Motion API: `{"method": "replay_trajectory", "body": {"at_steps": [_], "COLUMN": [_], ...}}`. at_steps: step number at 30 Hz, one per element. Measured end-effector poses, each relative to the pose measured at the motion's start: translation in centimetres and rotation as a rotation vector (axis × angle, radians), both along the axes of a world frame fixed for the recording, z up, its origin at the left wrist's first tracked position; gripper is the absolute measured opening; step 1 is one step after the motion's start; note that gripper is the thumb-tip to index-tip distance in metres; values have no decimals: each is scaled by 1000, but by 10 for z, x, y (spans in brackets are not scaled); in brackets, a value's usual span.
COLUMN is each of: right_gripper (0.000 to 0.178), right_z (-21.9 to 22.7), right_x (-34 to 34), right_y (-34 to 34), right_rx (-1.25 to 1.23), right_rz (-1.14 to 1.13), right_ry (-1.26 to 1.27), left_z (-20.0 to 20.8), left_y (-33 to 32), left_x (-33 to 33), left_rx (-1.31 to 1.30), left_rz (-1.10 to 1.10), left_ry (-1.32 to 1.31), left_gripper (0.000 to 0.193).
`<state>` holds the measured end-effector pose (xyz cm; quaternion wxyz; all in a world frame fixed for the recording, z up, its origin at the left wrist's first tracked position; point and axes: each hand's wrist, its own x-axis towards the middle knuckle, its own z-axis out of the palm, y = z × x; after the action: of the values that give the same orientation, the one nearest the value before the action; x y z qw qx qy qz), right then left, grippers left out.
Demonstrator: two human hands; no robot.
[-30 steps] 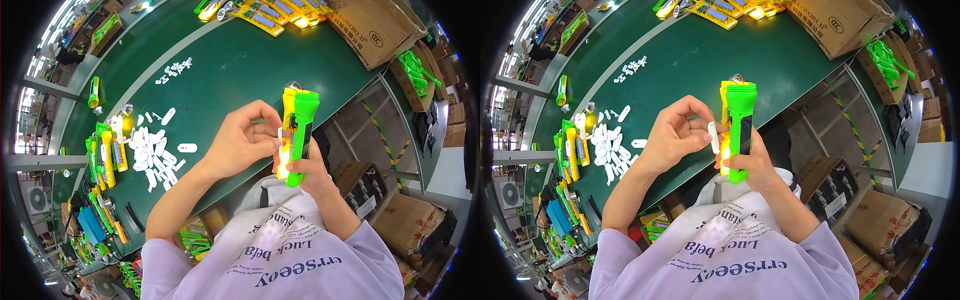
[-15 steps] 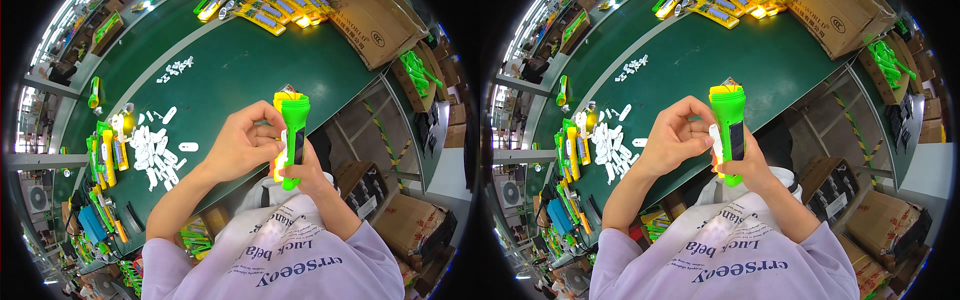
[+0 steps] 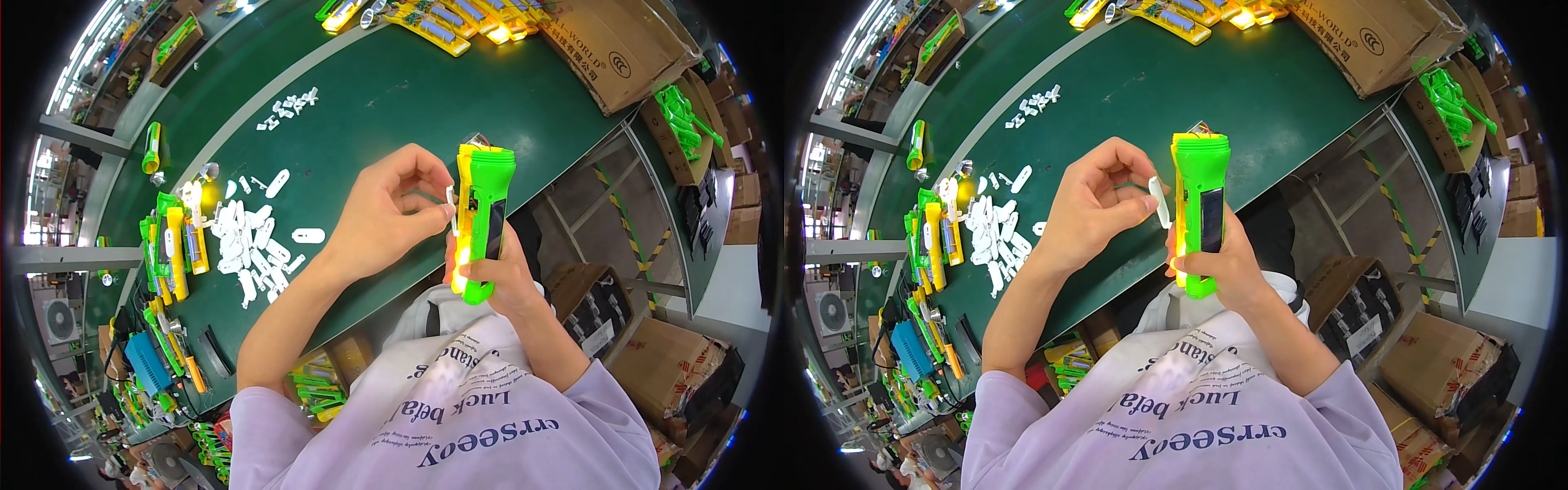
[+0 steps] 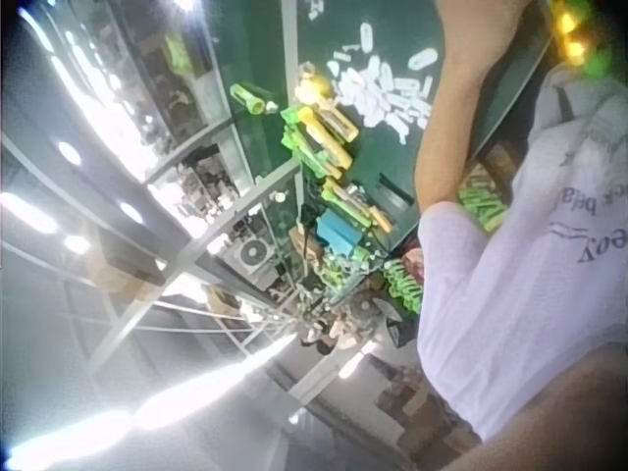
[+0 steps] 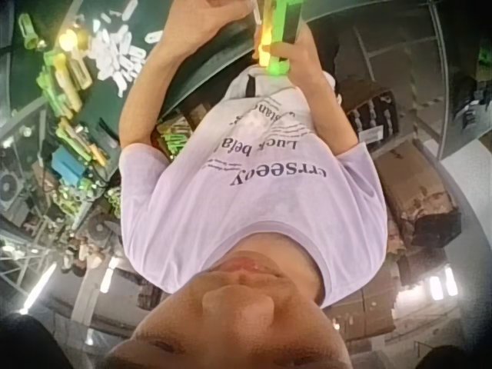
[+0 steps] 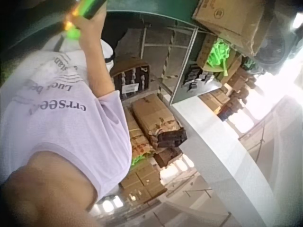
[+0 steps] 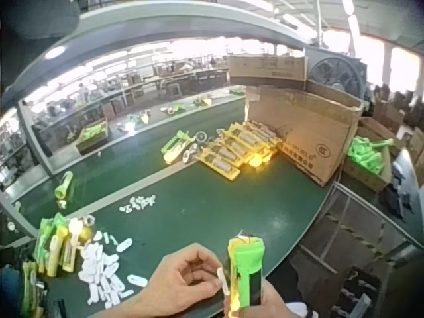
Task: The person assembles flashlights by fitting internal electrical components into plastic casing halves, inserting switch covers, and pressing the casing parts together by hand. The person then places assembled flashlights on the conveyor belt and sorts components on the workstation.
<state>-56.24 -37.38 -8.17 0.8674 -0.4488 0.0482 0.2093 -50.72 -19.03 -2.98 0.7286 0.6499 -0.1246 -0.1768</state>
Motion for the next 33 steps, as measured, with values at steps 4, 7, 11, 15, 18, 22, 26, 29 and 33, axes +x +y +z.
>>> {"method": "replay_trajectory", "body": {"at_steps": [4, 7, 11, 15, 18, 22, 26, 29, 33], "right_gripper": [52, 50, 50, 49, 49, 49, 50, 53, 56], "right_z": [-4, 3, 0, -2, -1, 1, -2, -3, -6], "right_x": [0, 3, 2, 2, 3, 2, 2, 1, 1], "right_y": [-2, -1, -1, 0, 0, 2, 2, 2, 2], "right_rx": [-38, -41, -62, -74, -79, -104, -116, -124, -116], "right_rz": [18, 27, 20, 27, 28, -2, 3, 2, -5], "right_ry": [26, 41, 64, 44, 27, 11, 10, -15, -39], "left_z": [-2, 1, 1, 0, -1, -4, -3, -2, -7], "left_y": [0, -1, -3, -5, -5, -6, -7, -8, -10], "left_x": [0, 0, -1, -2, -2, -3, -4, -5, -4], "left_rx": [-16, 25, -4, 2, 21, 16, 17, 14, 46], "left_rz": [-5, -23, -9, -25, -30, -26, -13, -1, 4], "left_ry": [8, 21, 37, 43, 47, 42, 49, 38, -1], "left_gripper": [22, 22, 22, 22, 22, 23, 23, 22, 22]}}
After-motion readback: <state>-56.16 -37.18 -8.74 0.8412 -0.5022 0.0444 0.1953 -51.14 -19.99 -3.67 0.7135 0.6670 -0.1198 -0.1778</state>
